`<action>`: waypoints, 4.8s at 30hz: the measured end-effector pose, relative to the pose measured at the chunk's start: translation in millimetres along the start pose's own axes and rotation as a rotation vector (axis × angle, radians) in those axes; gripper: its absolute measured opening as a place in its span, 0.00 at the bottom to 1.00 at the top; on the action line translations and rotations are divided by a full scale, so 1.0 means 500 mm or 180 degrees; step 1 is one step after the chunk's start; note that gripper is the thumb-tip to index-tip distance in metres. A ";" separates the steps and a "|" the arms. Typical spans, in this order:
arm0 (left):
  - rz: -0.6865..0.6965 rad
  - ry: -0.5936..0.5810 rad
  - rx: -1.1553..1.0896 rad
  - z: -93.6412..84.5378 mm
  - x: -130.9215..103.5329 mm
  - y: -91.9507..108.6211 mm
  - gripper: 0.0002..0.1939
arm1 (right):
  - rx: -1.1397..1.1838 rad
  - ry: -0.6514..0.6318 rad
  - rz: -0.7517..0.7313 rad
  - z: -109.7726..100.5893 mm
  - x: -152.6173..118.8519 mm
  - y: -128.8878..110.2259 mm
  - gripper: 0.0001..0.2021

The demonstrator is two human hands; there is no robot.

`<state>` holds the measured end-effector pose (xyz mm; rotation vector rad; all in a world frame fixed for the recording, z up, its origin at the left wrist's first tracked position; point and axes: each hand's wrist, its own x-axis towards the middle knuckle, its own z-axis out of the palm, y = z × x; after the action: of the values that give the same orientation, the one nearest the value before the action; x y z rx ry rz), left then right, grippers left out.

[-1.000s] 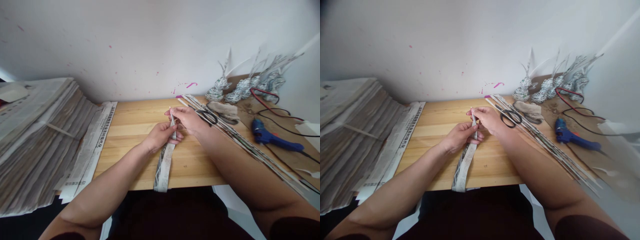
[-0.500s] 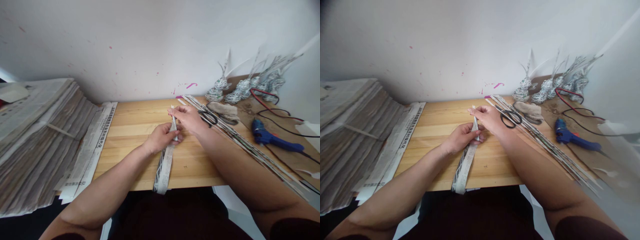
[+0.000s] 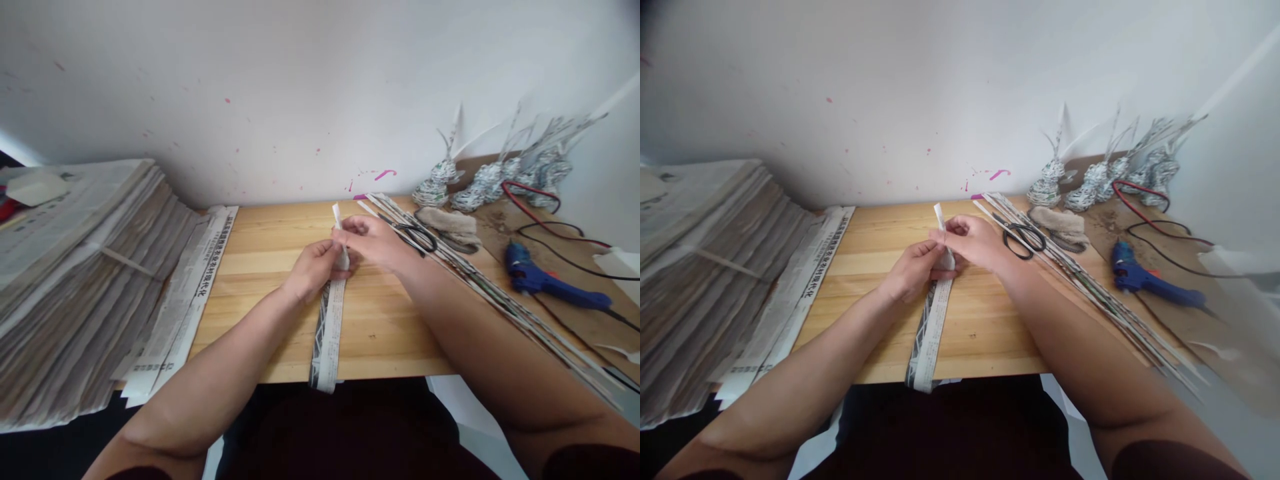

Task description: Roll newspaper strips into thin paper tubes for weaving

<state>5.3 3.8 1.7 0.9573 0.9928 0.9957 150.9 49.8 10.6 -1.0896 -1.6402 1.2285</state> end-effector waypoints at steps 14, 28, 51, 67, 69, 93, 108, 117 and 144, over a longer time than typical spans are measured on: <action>-0.0070 0.0282 -0.0370 -0.009 0.008 0.008 0.07 | -0.0620 0.0102 -0.0059 -0.011 0.007 -0.001 0.13; -0.0027 0.0486 -0.0263 -0.022 0.017 0.009 0.06 | -0.3427 0.1824 0.0418 -0.172 0.008 -0.016 0.21; 0.0079 0.0415 -0.0064 -0.024 0.011 0.016 0.11 | -0.1998 0.0643 -0.0392 -0.056 -0.003 -0.043 0.23; 0.0127 0.0342 0.0170 -0.024 0.008 0.014 0.12 | -0.0948 -0.0122 -0.0195 -0.008 -0.005 -0.024 0.17; 0.0136 0.0296 0.0152 -0.024 0.008 0.014 0.11 | -0.0656 -0.0069 -0.0042 -0.005 -0.006 -0.028 0.17; 0.0101 0.0117 0.0111 -0.010 0.004 0.011 0.03 | -0.0220 0.0538 -0.0087 0.020 0.002 0.015 0.16; 0.0258 0.0032 0.0306 -0.009 0.000 0.007 0.05 | 0.0164 0.0496 0.0099 0.028 0.001 0.007 0.15; 0.0276 0.0011 0.0322 -0.007 -0.003 0.012 0.09 | 0.0290 0.0446 0.0225 0.029 -0.005 -0.003 0.17; 0.0097 0.0091 -0.0065 -0.021 0.007 0.005 0.11 | 0.0196 -0.0356 0.0061 -0.001 -0.008 -0.022 0.12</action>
<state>-4.3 9.3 0.7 0.9460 0.9927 1.0455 150.7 44.7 21.3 -1.0169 -1.6670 1.3651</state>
